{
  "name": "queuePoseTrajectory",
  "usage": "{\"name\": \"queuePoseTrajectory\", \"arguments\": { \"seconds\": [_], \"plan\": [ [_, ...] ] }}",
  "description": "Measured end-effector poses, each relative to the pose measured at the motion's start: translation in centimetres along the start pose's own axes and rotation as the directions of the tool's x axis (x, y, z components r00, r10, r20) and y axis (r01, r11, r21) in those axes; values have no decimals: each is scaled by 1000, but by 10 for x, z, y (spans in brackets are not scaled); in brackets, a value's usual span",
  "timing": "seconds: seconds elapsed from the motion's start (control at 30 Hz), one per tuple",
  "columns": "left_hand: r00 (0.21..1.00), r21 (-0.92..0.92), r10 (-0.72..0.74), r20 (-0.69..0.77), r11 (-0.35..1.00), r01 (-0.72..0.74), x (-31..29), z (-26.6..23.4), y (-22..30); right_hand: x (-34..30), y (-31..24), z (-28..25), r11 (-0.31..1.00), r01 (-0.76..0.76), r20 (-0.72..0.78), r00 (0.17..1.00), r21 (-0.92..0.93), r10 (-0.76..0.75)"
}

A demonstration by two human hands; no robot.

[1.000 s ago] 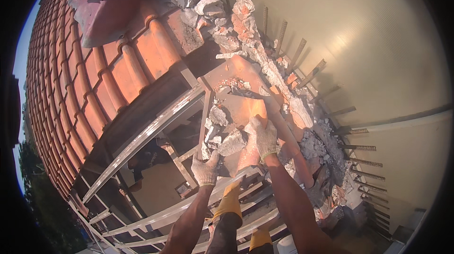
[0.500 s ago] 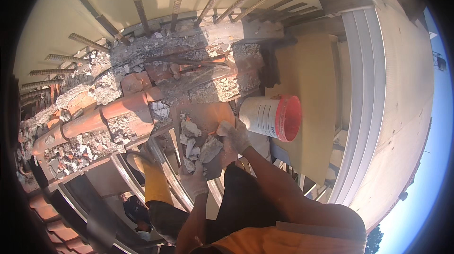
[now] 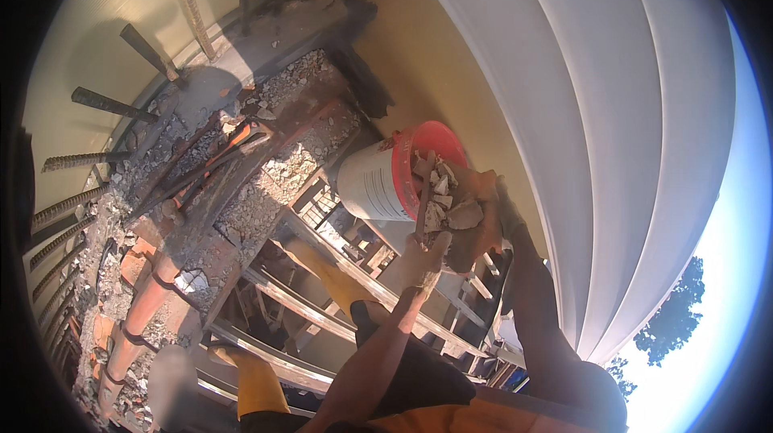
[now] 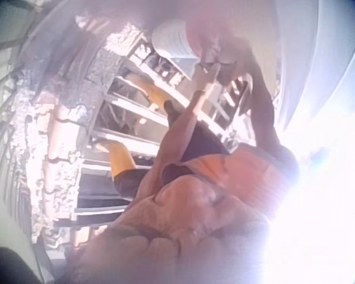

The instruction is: The person removes concrete and brick debris from a damaged roof edge, using a hammer to break apart stuck pieces and passing the debris in a bucket to a person below.

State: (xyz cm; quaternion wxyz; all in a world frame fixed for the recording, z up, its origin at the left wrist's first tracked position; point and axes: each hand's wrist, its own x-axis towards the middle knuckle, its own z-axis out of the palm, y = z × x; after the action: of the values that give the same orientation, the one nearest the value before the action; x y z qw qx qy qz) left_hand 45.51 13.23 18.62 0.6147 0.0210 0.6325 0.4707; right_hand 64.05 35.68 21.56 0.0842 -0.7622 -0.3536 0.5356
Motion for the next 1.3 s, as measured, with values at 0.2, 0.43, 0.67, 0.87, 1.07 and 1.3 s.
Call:
{"name": "queuePoseTrajectory", "arguments": {
  "seconds": [0.2, 0.43, 0.67, 0.87, 1.07, 1.3],
  "plan": [
    [926, -507, -83, 370, 817, 275, 41, 1, 25, 88, 50, -33, 938, -299, -125, 952, -175, 280],
    [910, -438, -275, 310, 808, 394, 4, -70, -57, 94, 104, -75, 942, 54, 167, 979, 332, -115],
    [898, -466, -389, -205, 846, 260, -24, -244, -158, -1, 59, -40, 860, 505, -581, 678, -75, -450],
    [875, -470, -386, -293, 855, 220, -35, -318, -182, -98, 9, 55, 470, 594, -344, 320, -653, -883],
    [837, -260, -498, -226, 859, 441, -29, -330, -236, -56, 37, 96, 561, 516, -255, 547, -647, -797],
    [839, -305, -477, -261, 866, 398, -34, -315, -212, 9, 115, 30, 458, 350, 145, 894, -817, -424]
  ]
}}
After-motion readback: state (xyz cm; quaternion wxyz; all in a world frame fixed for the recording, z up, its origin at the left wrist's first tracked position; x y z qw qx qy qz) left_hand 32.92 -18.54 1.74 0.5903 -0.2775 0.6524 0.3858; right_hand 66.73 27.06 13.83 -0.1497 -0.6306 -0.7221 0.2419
